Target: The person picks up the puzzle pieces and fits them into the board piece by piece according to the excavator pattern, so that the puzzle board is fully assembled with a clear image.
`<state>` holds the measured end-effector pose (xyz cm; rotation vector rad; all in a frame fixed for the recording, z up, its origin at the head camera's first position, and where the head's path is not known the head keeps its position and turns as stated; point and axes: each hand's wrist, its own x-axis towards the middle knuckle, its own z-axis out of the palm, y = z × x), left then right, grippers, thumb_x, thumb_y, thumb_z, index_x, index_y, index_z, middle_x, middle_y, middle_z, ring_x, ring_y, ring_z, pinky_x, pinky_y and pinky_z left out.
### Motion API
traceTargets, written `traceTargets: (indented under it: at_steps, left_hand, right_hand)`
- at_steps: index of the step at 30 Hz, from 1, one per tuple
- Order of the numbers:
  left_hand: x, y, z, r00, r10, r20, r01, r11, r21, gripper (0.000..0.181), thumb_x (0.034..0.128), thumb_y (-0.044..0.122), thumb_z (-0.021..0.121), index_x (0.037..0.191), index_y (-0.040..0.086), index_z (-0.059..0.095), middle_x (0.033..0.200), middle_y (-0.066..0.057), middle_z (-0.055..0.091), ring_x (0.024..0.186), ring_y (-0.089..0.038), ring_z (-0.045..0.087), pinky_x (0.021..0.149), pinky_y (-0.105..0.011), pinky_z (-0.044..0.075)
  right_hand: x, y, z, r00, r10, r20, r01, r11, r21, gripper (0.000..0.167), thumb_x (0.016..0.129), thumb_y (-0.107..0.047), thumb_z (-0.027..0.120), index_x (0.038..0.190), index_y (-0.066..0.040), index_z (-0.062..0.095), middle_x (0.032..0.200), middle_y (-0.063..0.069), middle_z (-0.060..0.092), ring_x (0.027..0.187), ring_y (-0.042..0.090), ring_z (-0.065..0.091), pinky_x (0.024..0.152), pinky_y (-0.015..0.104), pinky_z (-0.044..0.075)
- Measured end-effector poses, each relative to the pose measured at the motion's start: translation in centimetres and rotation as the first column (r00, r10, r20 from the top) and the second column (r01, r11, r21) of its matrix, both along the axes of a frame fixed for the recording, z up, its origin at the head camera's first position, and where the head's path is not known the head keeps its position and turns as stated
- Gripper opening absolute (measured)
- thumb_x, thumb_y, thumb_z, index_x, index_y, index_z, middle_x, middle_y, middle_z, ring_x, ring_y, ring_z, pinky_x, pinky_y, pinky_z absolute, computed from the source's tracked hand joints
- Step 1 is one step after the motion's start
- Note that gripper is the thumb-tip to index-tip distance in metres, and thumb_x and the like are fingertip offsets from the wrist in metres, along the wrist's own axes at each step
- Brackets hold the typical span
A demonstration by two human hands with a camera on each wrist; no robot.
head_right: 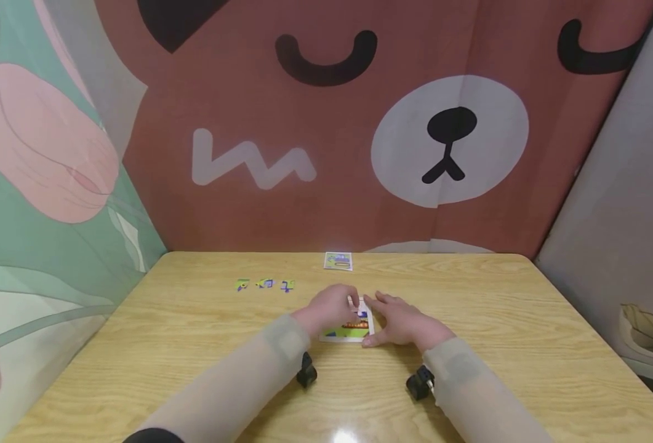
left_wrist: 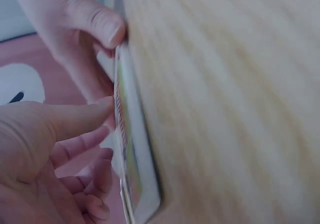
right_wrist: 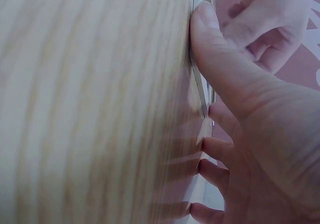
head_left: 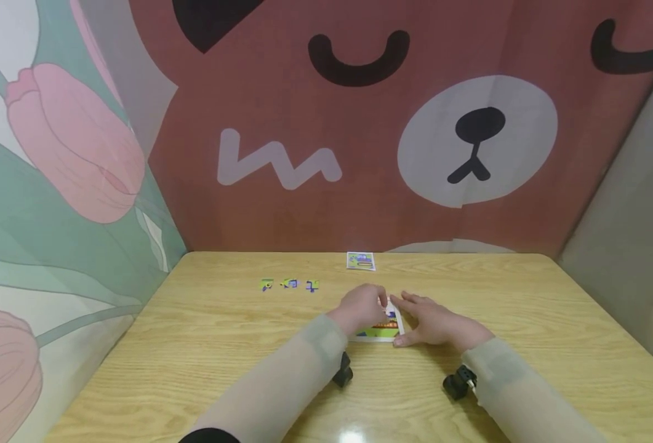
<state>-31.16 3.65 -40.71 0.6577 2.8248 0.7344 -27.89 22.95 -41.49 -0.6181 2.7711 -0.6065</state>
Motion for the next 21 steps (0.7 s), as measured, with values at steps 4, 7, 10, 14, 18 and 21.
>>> traceTargets:
  at_steps: [4,7,10,14,18,21]
  left_hand:
    - [-1.0,-2.0,0.1,0.998,0.058,0.019,-0.059,0.992,0.112,0.016,0.0864,0.023,0.077,0.092,0.016,0.064,0.088,0.003,0.06,0.069,-0.013,0.055,0.064,-0.029,0.045]
    - [-1.9,-4.6,0.4,0.994,0.104,0.014,-0.105,0.984,0.144,0.015,0.0884,0.022,0.075,0.096,0.014,0.065,0.085,0.001,0.059,0.061,-0.014,0.056,0.059,-0.03,0.045]
    - [-2.9,-7.9,0.5,0.987,0.159,0.008,-0.158,0.977,0.142,0.016,0.089,0.02,0.074,0.1,0.012,0.065,0.084,-0.001,0.059,0.059,-0.015,0.056,0.059,-0.032,0.045]
    - [-3.9,-12.5,0.5,0.973,0.23,0.004,-0.229,0.965,0.124,0.018,0.0882,0.018,0.074,0.101,0.009,0.064,0.081,-0.003,0.06,0.059,-0.017,0.055,0.062,-0.034,0.045]
    - [-4.6,-16.6,0.6,0.958,0.287,0.021,-0.287,0.952,0.105,0.02,0.0879,0.015,0.073,0.103,0.006,0.064,0.082,-0.006,0.061,0.065,-0.019,0.055,0.065,-0.036,0.045]
    - [-4.9,-19.2,0.9,0.948,0.317,0.038,-0.32,0.942,0.1,0.023,0.0884,0.01,0.07,0.108,0.002,0.062,0.085,-0.008,0.059,0.067,-0.021,0.055,0.063,-0.035,0.045]
  right_hand:
    - [0.0,-0.1,-0.1,1.0,-0.005,0.005,0.005,1.0,0.007,0.102,0.076,-0.057,0.077,0.155,-0.011,0.032,0.157,0.025,0.024,0.14,0.049,0.022,0.105,0.068,0.023]
    - [0.0,-0.1,-0.1,1.0,-0.017,0.012,0.017,1.0,0.013,0.102,0.075,-0.057,0.077,0.155,-0.012,0.031,0.157,0.024,0.023,0.141,0.049,0.021,0.106,0.066,0.022]
    - [0.0,-0.1,-0.2,1.0,-0.021,0.013,0.021,1.0,0.016,0.103,0.075,-0.057,0.077,0.155,-0.012,0.03,0.157,0.024,0.022,0.141,0.049,0.02,0.107,0.066,0.021]
    - [0.1,0.0,-0.1,1.0,-0.023,0.016,0.023,1.0,0.002,0.104,0.075,-0.056,0.078,0.156,-0.012,0.029,0.158,0.024,0.021,0.142,0.048,0.018,0.107,0.066,0.02]
    - [0.2,0.0,0.1,0.999,-0.025,0.025,0.026,1.0,-0.008,0.104,0.075,-0.054,0.078,0.156,-0.012,0.029,0.158,0.023,0.02,0.142,0.048,0.017,0.108,0.066,0.019]
    - [0.2,-0.1,0.2,0.999,-0.025,0.029,0.025,1.0,-0.009,0.103,0.075,-0.054,0.078,0.156,-0.012,0.029,0.159,0.023,0.02,0.142,0.048,0.017,0.108,0.066,0.019]
